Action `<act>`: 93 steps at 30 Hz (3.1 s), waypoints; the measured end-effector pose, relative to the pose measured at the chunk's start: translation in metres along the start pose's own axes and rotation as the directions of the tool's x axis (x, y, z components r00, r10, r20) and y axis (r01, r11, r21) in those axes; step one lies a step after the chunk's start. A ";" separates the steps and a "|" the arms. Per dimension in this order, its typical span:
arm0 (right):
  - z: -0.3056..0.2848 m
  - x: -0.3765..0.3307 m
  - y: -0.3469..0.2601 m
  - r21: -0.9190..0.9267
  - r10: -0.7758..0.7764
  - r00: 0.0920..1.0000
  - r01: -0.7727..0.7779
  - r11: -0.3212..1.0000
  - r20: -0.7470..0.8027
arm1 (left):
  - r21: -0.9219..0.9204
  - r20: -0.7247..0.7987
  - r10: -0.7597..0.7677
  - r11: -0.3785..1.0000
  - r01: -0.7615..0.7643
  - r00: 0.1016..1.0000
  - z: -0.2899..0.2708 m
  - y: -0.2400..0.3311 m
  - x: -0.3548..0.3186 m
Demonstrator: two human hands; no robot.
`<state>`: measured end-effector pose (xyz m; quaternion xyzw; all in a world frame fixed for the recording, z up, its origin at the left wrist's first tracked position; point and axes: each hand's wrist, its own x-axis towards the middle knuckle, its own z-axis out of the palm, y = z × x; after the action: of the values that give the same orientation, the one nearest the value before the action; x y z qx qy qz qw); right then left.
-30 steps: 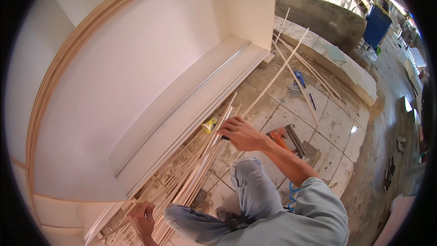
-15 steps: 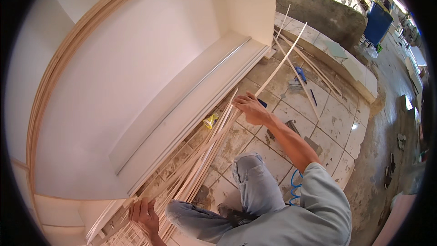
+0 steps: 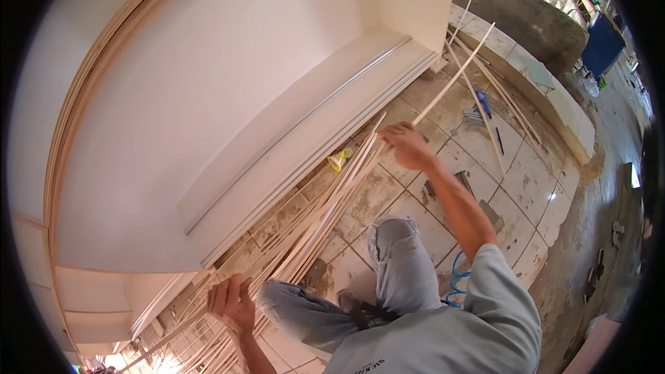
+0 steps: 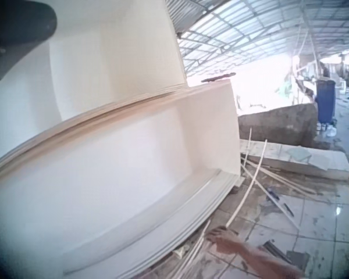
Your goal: The person uses a pneumatic nail gun to attach wooden trim to a cabinet frame, then sits on the floor to sand several thin wooden strips by hand.
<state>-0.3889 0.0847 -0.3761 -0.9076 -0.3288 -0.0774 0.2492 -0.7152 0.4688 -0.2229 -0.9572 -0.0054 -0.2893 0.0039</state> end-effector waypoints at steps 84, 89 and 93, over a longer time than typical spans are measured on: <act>0.016 0.007 -0.174 -0.061 -0.329 0.903 0.325 0.944 -0.277 | -0.067 0.160 -0.311 0.943 0.325 0.937 0.013 0.037 0.004; 0.012 0.017 -0.139 -0.119 -0.304 0.916 0.281 0.952 -0.264 | -0.058 0.407 -0.433 0.867 0.495 0.805 -0.025 -0.053 -0.054; 0.014 0.023 -0.121 -0.065 -0.324 0.929 0.317 0.946 -0.181 | -0.275 0.403 -0.409 0.799 0.535 0.819 -0.017 -0.060 -0.064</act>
<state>-0.4483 0.1844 -0.3326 -0.8344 -0.4461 -0.2084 0.2476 -0.7780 0.5280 -0.2442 -0.9409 -0.1921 -0.1156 -0.2538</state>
